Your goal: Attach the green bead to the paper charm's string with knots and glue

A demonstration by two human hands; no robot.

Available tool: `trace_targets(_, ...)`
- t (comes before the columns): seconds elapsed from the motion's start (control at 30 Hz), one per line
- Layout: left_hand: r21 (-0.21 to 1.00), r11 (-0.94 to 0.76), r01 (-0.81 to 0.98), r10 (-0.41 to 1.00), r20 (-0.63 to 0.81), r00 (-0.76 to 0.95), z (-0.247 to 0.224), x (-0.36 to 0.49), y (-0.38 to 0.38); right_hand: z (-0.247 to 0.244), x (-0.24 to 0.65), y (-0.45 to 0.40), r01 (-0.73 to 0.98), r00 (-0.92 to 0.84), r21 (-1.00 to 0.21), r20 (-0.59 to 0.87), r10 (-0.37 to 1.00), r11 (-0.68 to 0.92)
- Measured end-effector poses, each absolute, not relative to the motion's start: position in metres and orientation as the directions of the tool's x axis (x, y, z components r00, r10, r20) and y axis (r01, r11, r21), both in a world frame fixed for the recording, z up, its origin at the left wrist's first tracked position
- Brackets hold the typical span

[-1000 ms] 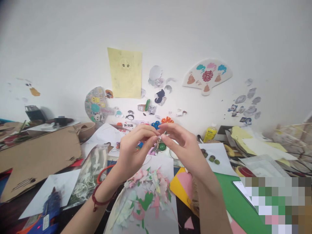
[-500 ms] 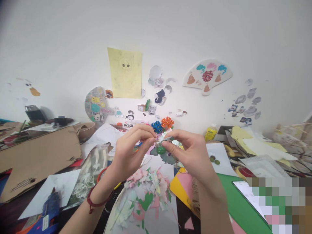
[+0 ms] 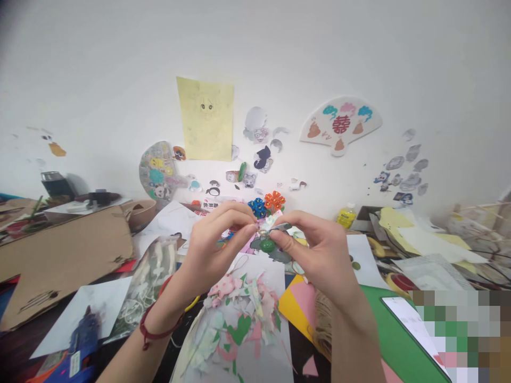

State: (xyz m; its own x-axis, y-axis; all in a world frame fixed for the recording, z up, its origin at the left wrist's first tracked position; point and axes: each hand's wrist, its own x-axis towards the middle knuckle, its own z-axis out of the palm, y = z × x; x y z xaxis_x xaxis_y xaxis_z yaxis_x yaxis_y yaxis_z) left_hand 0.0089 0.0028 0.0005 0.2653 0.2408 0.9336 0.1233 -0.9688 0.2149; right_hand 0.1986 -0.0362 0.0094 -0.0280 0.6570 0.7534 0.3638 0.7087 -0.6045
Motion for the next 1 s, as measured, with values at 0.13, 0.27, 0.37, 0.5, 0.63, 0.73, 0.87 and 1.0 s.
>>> trace_targets(0.13,0.283,-0.95,0.131,0.306,0.927,0.218,0.001,0.006,0.0,0.008,0.198,-0.036,0.376,-0.017,-0.583,0.773,0.634,0.72)
trace_targets(0.27,0.187,-0.972,0.145,0.218,0.947,0.235,0.003,0.004,-0.004,0.008,0.196,-0.034,0.395,-0.012,-0.536,0.809,0.588,0.746)
trace_targets(0.37,0.142,-0.974,0.176,0.185,0.947,0.261,0.003,0.003,-0.004,0.007,0.195,-0.033,0.383,-0.02,-0.548,0.8,0.6,0.744)
trace_targets(0.5,0.102,-0.975,0.199,0.157,0.947,0.28,0.003,0.002,-0.002,0.006,0.193,-0.032,0.334,0.0,-0.619,0.755,0.656,0.711)
trace_targets(0.63,0.01,-0.963,0.268,0.085,0.958,0.272,0.003,0.0,0.002,0.005,0.192,-0.03,0.231,0.014,-0.702,0.695,0.719,0.674)
trace_targets(0.73,-0.116,-0.935,0.335,-0.014,0.956,0.292,0.002,0.0,0.006,0.004,0.192,-0.027,0.131,0.013,-0.769,0.633,0.774,0.626)
trace_targets(0.87,-0.173,-0.903,0.394,-0.063,0.959,0.277,0.0,0.001,0.01,0.003,0.191,-0.023,0.044,-0.008,-0.818,0.573,0.819,0.573)
trace_targets(1.0,-0.182,-0.877,0.444,-0.072,0.965,0.254,-0.002,0.003,0.011,0.001,0.19,-0.021,0.012,-0.019,-0.822,0.569,0.822,0.569)
